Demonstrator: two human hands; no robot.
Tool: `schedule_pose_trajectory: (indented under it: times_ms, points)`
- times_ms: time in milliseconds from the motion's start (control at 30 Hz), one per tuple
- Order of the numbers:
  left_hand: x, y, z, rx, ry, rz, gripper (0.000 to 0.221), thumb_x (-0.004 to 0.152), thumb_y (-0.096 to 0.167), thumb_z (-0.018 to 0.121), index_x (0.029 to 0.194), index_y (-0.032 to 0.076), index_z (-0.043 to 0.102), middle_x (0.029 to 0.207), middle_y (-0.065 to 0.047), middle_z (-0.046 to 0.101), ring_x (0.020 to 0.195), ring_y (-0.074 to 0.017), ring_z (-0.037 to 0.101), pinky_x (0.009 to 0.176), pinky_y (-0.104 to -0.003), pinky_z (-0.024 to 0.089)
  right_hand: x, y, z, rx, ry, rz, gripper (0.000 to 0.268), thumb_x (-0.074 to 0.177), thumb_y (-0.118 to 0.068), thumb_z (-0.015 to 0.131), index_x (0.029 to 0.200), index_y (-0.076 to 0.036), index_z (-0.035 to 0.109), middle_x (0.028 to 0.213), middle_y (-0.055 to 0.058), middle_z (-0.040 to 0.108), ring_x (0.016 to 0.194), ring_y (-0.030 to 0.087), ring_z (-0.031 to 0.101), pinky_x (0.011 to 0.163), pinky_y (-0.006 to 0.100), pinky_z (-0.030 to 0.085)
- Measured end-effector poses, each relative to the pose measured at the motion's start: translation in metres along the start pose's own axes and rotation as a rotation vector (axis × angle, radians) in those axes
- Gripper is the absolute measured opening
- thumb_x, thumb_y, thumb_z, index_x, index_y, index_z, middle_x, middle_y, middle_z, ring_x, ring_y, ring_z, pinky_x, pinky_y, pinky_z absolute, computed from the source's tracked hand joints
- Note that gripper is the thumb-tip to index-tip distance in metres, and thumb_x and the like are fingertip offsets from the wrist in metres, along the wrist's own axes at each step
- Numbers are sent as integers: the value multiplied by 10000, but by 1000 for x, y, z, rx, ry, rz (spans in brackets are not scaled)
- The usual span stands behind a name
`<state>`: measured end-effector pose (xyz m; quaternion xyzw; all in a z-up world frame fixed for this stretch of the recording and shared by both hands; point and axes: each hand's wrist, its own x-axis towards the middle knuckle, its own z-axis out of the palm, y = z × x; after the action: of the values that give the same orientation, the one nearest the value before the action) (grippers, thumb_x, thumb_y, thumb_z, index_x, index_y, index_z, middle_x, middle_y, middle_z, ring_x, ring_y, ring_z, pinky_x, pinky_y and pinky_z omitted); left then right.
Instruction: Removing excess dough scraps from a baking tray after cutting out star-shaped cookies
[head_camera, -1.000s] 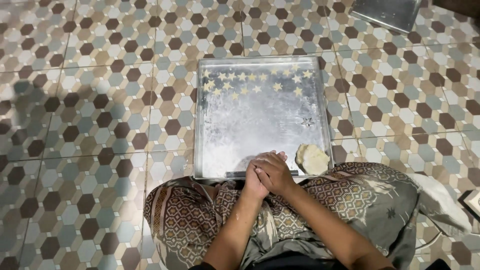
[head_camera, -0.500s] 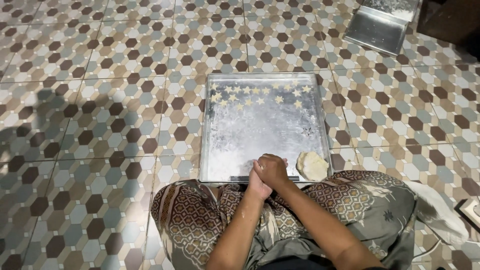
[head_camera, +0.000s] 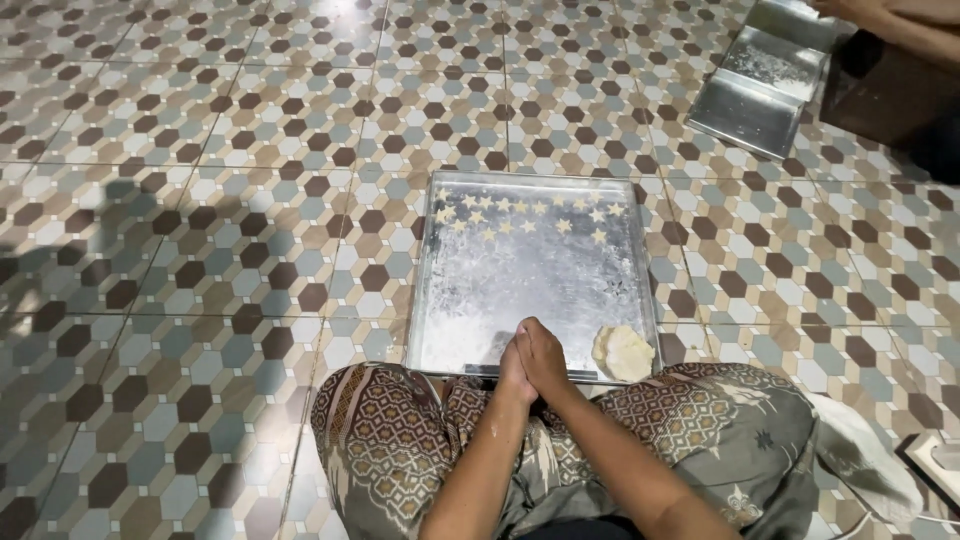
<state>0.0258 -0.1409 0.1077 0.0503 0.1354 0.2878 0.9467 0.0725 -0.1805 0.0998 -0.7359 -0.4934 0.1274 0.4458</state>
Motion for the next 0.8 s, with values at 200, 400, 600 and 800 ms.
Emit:
schedule_pose_trajectory:
  times_ms: [200,400,600,800]
  points:
    - [3,-11,1,17,1,17,256,1014,352,594,1072,103,619,1057,-25,685,1019,-104,626,939,-258,468,0,37,10,-87,204,-182,199,1029,-43,450,1128,-14,620,951,216,649,973,418,646,886,512,510]
    - [10,-19,-13,41,39,44,253,1015,343,590,1084,102,616,1053,-18,679,1017,-85,620,939,-247,469,1,63,12,-275,251,-241,240,1030,-97,500,1244,-97,608,1105,110,687,1107,306,632,1139,483,332]
    - [18,-23,-36,108,45,48,250,1015,335,587,1096,100,613,1049,-11,672,1015,-66,614,939,-236,470,2,62,22,-263,158,-113,249,1088,-196,463,1268,-112,613,1185,119,685,1251,311,588,1195,569,229]
    - [22,-24,-58,135,64,46,248,1015,327,583,1108,98,610,1045,-3,666,1013,-47,609,940,-225,471,4,29,7,-83,29,-47,372,1125,-294,329,1314,-75,563,1306,152,638,1326,360,531,1198,588,224]
